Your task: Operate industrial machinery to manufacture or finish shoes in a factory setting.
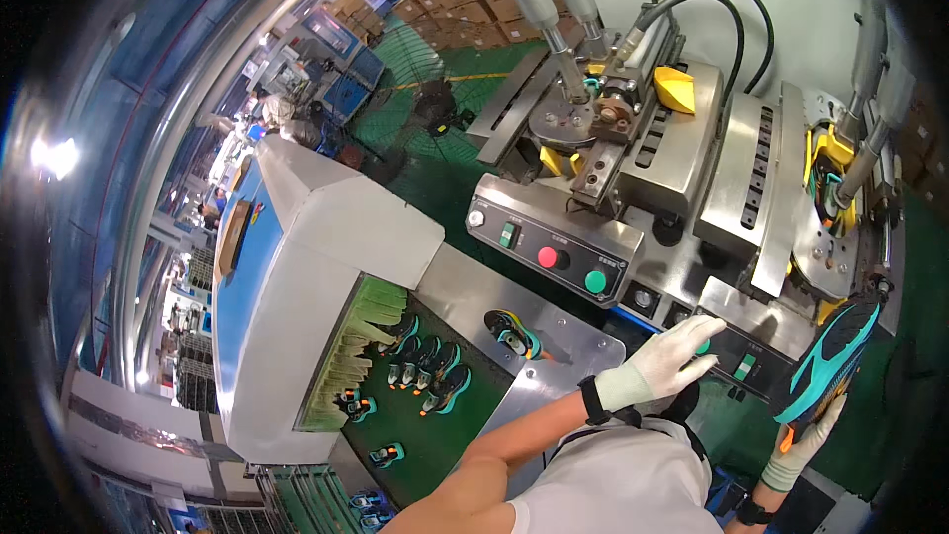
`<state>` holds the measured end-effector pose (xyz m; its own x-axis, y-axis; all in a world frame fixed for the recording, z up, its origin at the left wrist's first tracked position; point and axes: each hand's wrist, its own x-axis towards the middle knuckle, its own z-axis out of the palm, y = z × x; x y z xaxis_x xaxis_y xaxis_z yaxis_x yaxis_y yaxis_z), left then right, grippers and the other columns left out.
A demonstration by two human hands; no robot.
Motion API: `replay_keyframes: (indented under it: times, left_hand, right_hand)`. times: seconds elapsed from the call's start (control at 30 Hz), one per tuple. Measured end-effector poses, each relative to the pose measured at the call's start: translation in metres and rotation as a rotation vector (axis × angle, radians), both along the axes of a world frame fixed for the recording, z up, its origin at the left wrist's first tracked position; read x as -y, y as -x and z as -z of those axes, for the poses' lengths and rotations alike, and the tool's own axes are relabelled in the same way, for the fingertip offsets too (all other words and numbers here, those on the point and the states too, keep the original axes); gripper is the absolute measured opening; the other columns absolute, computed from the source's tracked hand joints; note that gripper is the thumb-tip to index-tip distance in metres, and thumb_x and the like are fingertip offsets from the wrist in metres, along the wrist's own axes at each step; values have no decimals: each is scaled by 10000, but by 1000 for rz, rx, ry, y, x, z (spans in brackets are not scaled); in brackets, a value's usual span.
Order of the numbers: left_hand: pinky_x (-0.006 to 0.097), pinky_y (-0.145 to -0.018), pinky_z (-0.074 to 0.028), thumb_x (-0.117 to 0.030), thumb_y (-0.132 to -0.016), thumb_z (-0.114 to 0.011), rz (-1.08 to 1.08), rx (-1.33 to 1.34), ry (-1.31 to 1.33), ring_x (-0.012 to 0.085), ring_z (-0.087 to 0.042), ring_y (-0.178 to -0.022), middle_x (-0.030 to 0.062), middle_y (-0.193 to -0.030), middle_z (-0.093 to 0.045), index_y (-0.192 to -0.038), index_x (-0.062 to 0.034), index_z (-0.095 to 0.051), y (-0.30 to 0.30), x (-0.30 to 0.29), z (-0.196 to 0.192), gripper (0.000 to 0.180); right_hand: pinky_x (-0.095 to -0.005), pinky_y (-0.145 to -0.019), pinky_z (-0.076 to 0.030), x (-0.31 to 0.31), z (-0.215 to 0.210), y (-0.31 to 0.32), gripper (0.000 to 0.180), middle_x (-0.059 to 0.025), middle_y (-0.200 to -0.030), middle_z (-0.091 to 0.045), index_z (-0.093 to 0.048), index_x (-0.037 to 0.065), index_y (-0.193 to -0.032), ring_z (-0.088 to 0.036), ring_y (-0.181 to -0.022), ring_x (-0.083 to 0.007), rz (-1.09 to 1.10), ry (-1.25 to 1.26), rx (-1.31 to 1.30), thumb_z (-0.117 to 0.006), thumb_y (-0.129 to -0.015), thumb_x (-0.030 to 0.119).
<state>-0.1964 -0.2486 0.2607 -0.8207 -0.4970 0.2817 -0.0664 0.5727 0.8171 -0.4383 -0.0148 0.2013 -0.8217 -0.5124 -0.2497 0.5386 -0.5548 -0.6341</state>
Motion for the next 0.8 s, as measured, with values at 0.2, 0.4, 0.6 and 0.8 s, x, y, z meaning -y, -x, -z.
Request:
replay_keyframes:
  times: [0.2,0.4,0.6,0.8]
  left_hand:
    - [441,-1090,-451,-184,-955,-668,16,-41,74,403,-542,-1298,251,-1368,-561,-1418,16,-496,-5,22,-13,532]
    - [427,-1017,-502,-175,-941,-684,80,30,176,392,-603,-1202,224,-1258,-624,-1369,-16,-555,18,54,-55,475]
    - [399,-946,-536,-99,-911,-730,154,92,345,347,-648,-1118,210,-1231,-637,-1343,-7,-573,94,92,-74,469]
    - [427,-1005,-505,-118,-919,-704,339,64,502,392,-614,-1182,215,-1312,-609,-1339,-6,-563,232,119,-32,458]
  right_hand:
    - [-380,-1171,-394,23,-24,-28,537,-43,-1545,-475,-460,84,-1524,-481,-1387,-192,108,-154,11,-534,-1073,364]
    - [-353,-973,-539,35,-52,-58,520,-61,-1219,-682,-585,37,-1364,-664,-1081,-165,1,-144,-181,-619,-1016,422]
    - [-323,-929,-537,28,-63,-41,622,-44,-1198,-679,-581,-11,-1335,-655,-1048,-146,50,-170,-183,-800,-898,375]
    - [-318,-917,-533,-7,-51,-27,577,-50,-1190,-672,-595,-31,-1312,-636,-1041,-132,132,-249,-215,-774,-902,334]
